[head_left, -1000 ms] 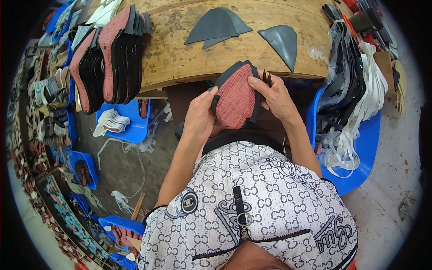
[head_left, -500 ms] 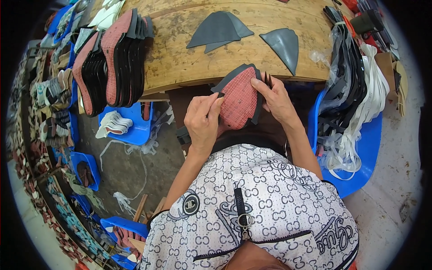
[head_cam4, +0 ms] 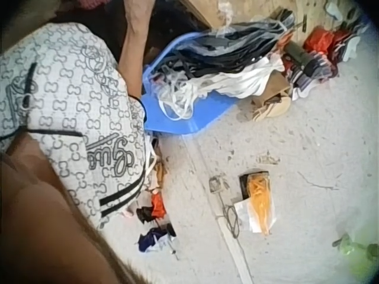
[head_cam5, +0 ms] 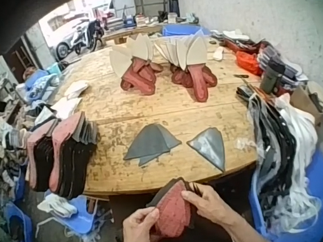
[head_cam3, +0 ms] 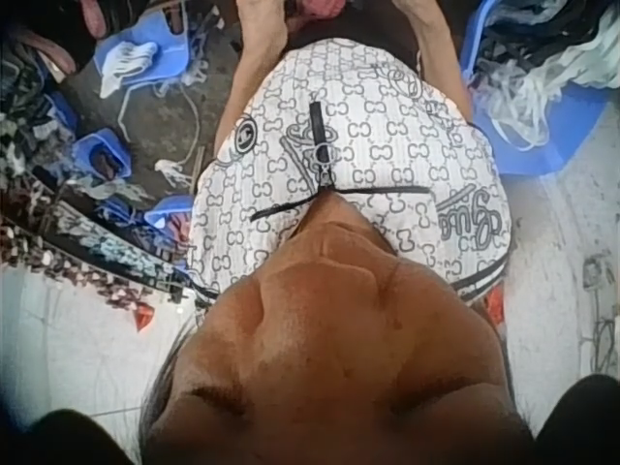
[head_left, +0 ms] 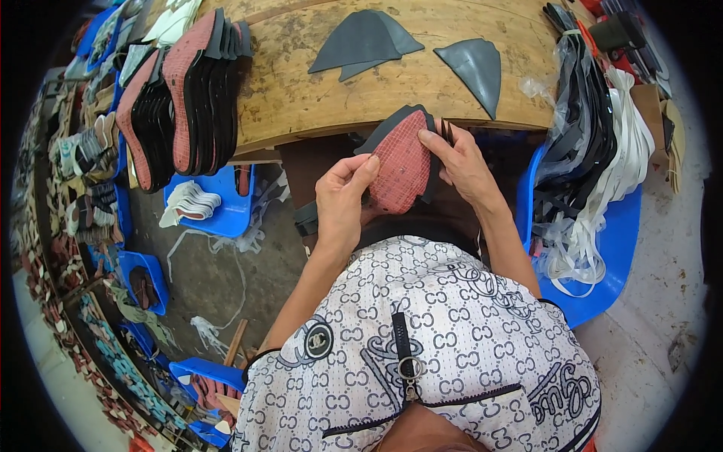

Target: Attaching straps and uppers to shoe soles in a factory setting.

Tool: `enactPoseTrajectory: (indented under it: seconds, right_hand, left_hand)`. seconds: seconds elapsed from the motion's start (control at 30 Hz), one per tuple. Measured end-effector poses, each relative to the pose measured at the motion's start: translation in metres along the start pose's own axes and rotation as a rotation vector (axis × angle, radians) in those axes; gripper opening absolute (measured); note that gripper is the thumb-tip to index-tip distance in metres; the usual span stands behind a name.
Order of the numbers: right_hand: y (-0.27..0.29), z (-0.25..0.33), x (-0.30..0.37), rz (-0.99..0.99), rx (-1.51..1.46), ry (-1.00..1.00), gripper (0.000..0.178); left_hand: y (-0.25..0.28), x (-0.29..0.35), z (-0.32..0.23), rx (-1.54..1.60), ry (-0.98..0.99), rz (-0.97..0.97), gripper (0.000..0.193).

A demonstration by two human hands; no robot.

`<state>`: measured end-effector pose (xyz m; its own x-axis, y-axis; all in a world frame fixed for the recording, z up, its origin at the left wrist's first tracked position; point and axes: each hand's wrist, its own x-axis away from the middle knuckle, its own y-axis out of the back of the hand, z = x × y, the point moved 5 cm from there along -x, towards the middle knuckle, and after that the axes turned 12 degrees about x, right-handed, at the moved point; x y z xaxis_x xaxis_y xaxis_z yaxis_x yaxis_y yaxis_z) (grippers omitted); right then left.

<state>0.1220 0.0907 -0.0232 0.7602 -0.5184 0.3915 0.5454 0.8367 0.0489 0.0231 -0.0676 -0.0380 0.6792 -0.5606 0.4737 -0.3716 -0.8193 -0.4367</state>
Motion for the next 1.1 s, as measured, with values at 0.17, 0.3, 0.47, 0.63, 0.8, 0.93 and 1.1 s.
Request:
enactPoseTrajectory:
  seconds: [0.17, 0.3, 0.47, 0.63, 0.8, 0.93, 1.1]
  right_hand:
    - [0.004, -0.002, 0.007, 0.000, 0.064, -0.020, 0.023]
    - [0.003, 0.006, 0.017, -0.005, 0.083, 0.008, 0.025]
    - [-0.002, 0.013, 0.027, 0.038, -0.025, 0.008, 0.027]
    - [0.003, 0.005, 0.027, 0.082, 0.007, -0.052, 0.026]
    - [-0.002, 0.009, 0.029, 0.090, -0.003, -0.069, 0.025]
    - [-0.007, 0.001, 0.025, 0.067, -0.100, 0.010, 0.025]
    - [-0.005, 0.004, 0.027, -0.047, -0.145, 0.059, 0.023]
  left_hand:
    - [-0.002, 0.006, 0.000, 0.075, 0.154, -0.013, 0.022]
    - [0.003, 0.005, 0.005, 0.075, 0.214, 0.013, 0.020]
    - [0.007, -0.003, 0.013, 0.222, 0.318, 0.060, 0.015]
    - [0.006, -0.004, 0.013, 0.337, 0.250, 0.158, 0.012]
    - [0.001, -0.003, 0.012, 0.343, 0.233, 0.027, 0.017]
    - [0.033, -0.021, 0.027, 0.242, 0.220, 0.048, 0.010]
    - [0.012, 0.000, 0.014, -0.035, -0.118, 0.234, 0.066]
